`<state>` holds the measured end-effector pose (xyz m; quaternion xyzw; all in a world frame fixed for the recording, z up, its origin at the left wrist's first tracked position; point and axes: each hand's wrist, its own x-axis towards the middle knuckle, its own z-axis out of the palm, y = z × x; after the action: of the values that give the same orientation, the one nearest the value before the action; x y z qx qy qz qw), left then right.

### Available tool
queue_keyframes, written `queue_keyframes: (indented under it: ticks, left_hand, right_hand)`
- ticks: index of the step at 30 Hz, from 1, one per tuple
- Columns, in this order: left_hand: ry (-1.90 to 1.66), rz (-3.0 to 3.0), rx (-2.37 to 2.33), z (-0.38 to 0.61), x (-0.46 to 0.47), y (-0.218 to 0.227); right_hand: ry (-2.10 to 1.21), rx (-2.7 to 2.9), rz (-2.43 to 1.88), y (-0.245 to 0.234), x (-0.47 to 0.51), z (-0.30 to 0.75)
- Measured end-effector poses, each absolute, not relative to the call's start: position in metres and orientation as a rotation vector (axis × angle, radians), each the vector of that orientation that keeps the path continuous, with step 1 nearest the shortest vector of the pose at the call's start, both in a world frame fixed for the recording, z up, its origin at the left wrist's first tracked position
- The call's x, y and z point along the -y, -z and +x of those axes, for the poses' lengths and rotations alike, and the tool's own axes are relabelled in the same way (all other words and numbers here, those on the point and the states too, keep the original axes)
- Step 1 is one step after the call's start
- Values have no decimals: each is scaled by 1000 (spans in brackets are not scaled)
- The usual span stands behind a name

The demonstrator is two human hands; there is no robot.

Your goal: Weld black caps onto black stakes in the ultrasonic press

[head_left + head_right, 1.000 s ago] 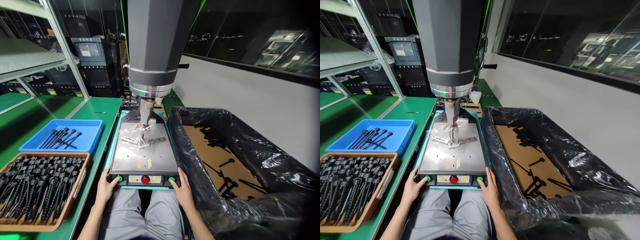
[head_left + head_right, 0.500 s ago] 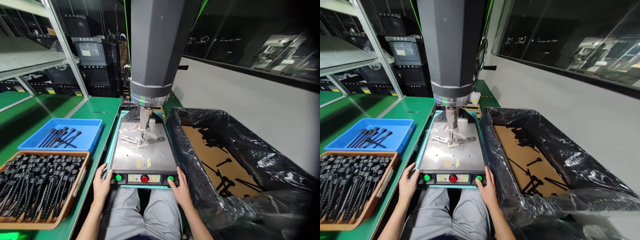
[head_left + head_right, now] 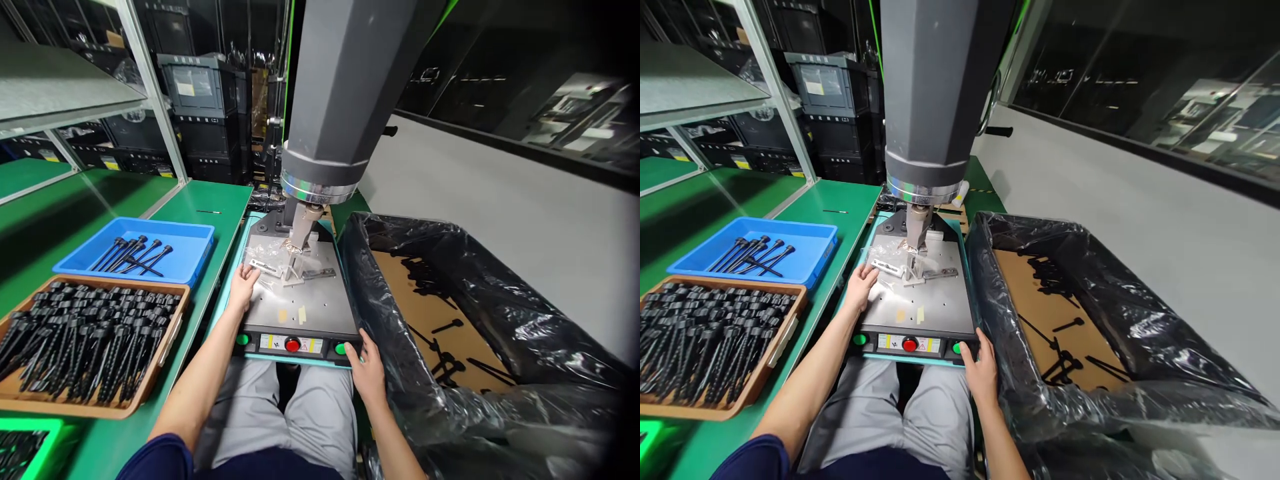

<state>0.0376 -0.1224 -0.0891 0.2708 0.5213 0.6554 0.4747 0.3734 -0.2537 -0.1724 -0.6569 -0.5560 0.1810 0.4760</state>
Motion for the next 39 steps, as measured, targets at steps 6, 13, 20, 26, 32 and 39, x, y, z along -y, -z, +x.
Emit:
queue_keyframes:
  ticks: [6, 13, 20, 26, 32, 39]
  left_hand:
    - [-1579, 662, -1120, 22, 122, 82]
    - [-1490, 682, -866, 32, 149, 77]
    - [-1512, 585, -699, 36, 160, 36]
    - [-1444, 578, -648, 36, 160, 11]
    - [-1429, 694, -631, 41, 156, -1]
    - [-1384, 789, -565, 49, 142, -20]
  right_hand:
    - [-324, 1320, -1483, 140, 254, 350]
    - [-832, 1242, -1273, 111, 220, 294]
    - [-1751, 898, -1104, 93, 185, 232]
    - [-1867, 1098, -845, 78, 156, 177]
    - [-645, 1348, -1079, 42, 110, 185]
    - [-223, 1398, -1317, 18, 67, 212]
